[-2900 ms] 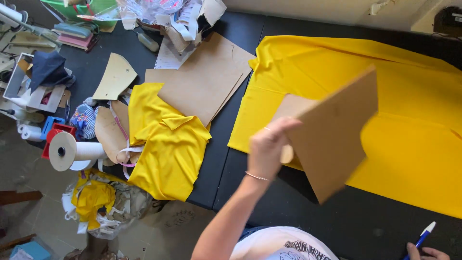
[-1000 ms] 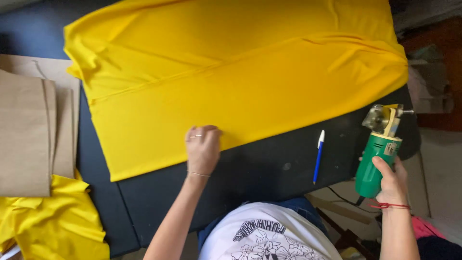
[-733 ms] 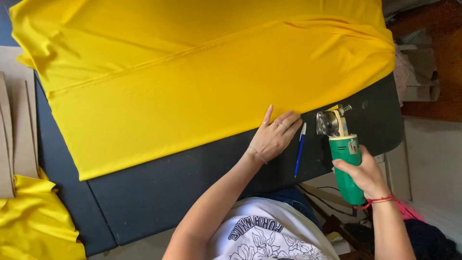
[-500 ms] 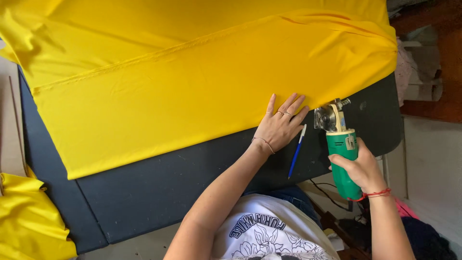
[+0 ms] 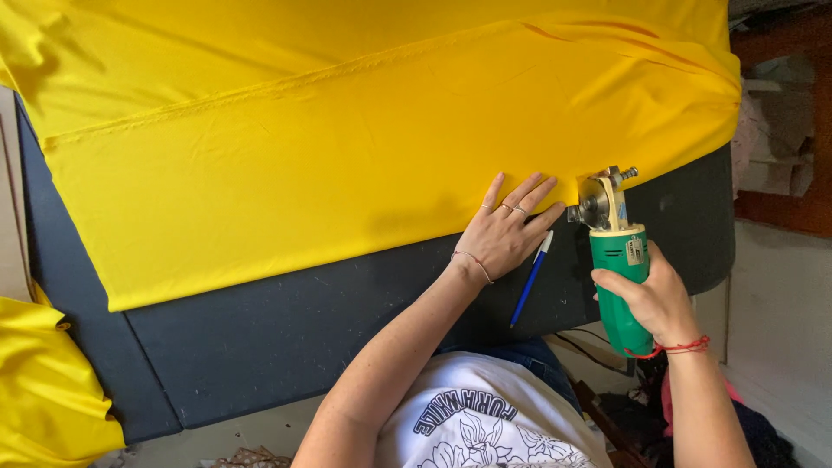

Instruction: The person lays out a large piece of yellow fabric on a black table and smooths it flat. They place a brown cardboard pattern on the fabric, trace the outline with a blue pen, and then use a green electric rotary cutter to cut the fabric along the marked lines. The person removes the cut piece and repeats the process with another section of the fabric.

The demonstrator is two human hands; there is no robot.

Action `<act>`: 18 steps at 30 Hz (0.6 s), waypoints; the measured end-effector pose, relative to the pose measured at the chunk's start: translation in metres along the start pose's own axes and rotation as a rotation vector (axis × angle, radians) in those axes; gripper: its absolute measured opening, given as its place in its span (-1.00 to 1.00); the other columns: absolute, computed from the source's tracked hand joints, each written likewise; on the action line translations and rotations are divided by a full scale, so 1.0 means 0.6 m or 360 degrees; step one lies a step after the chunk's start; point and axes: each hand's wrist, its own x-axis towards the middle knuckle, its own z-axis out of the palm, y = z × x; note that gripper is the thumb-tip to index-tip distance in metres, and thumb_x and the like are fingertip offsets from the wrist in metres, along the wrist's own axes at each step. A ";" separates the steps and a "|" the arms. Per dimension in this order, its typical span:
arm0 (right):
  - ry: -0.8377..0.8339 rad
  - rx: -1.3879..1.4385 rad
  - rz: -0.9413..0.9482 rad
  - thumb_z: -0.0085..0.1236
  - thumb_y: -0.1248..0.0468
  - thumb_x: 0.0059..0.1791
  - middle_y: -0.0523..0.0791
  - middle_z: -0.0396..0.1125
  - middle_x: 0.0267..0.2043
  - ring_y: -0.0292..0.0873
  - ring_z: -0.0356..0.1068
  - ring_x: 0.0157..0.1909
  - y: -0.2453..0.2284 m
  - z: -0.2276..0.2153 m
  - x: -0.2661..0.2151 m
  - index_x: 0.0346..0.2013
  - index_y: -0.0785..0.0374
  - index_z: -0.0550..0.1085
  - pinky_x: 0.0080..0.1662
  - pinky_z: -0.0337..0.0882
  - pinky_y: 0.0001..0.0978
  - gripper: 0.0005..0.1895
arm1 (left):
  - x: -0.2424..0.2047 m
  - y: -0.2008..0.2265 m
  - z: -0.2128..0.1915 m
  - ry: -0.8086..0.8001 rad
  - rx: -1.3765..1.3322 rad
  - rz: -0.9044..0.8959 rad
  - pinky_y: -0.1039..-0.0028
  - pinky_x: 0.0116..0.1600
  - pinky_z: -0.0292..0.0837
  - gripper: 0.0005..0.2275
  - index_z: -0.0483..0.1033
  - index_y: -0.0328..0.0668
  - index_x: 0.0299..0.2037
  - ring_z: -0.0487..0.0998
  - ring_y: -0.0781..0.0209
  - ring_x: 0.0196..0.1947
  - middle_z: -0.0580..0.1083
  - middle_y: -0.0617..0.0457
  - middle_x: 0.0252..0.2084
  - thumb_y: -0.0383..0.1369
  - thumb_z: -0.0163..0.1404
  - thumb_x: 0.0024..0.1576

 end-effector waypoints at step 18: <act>0.0104 0.0879 -0.0181 0.05 0.23 -0.21 0.04 0.24 -0.50 -0.10 0.29 -0.53 -0.064 0.025 0.041 -0.25 0.29 0.24 -0.46 0.41 -0.25 -0.67 | 0.000 -0.003 -0.003 0.0094 -0.0026 -0.0036 0.21 0.28 -0.21 -0.81 0.33 0.17 -0.09 0.10 0.24 0.22 0.14 0.10 0.19 -0.25 -0.17 0.10</act>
